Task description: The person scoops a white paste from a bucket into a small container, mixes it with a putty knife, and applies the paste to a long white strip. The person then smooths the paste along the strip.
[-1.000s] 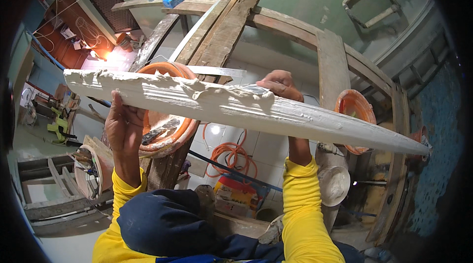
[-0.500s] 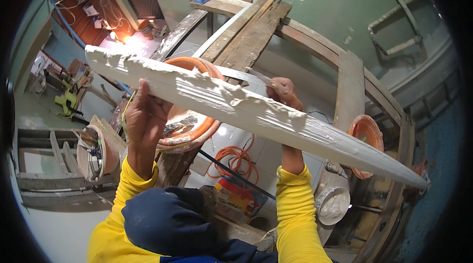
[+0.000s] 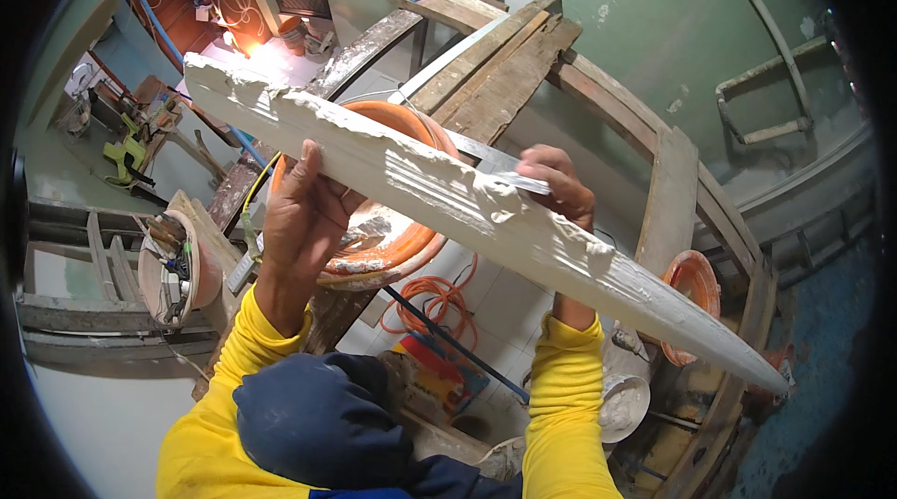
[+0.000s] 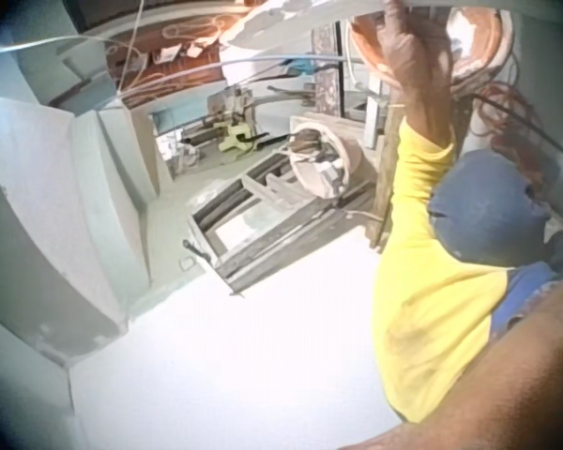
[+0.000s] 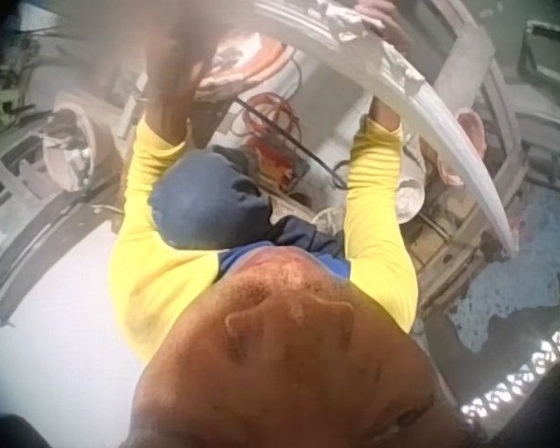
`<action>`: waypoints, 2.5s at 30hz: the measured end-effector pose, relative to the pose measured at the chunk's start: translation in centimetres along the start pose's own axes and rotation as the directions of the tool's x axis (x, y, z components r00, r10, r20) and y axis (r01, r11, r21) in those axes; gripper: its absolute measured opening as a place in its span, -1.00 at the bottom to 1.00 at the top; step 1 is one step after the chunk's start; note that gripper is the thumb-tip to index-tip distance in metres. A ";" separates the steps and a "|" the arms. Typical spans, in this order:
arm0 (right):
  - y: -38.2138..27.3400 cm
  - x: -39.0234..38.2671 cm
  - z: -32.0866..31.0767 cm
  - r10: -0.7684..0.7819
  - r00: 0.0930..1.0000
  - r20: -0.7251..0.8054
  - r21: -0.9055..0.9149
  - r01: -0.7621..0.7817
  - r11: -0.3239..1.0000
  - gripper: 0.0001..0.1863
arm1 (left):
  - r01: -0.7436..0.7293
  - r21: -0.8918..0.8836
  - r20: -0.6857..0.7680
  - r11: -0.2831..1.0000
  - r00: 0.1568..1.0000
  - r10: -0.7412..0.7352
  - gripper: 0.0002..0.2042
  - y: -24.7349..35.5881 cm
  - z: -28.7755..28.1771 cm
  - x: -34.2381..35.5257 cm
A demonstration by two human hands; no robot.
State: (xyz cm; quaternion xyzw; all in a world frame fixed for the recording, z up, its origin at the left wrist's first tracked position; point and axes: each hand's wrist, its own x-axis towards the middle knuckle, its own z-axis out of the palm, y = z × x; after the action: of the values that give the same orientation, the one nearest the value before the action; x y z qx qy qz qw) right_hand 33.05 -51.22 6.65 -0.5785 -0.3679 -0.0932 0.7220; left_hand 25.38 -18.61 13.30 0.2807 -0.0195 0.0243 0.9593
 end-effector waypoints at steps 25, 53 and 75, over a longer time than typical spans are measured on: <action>-5.9 -3.0 -2.6 0.007 1.000 0.007 -0.258 -0.005 0.966 -0.48 | 0.016 -0.053 0.165 0.998 0.986 -0.007 -0.67 -0.1 -1.9 1.1; -31.9 -38.5 -12.5 0.782 0.150 -0.606 -0.784 -0.283 -0.553 -0.78 | 0.380 0.105 -0.329 0.919 0.885 -0.328 -0.64 0.9 -15.5 9.4; -28.2 -46.9 -16.0 0.717 0.390 -0.577 -0.625 -0.777 -0.080 -0.55 | 0.285 0.180 -0.386 0.941 0.901 -0.199 -0.39 -2.1 -4.7 2.8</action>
State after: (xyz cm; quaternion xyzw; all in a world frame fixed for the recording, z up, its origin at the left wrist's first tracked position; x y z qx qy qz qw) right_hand -9.33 -88.11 -2.67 -0.9427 0.1371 0.1382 0.2709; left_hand 28.39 -17.71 8.32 0.3818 0.1958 -0.0425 0.9023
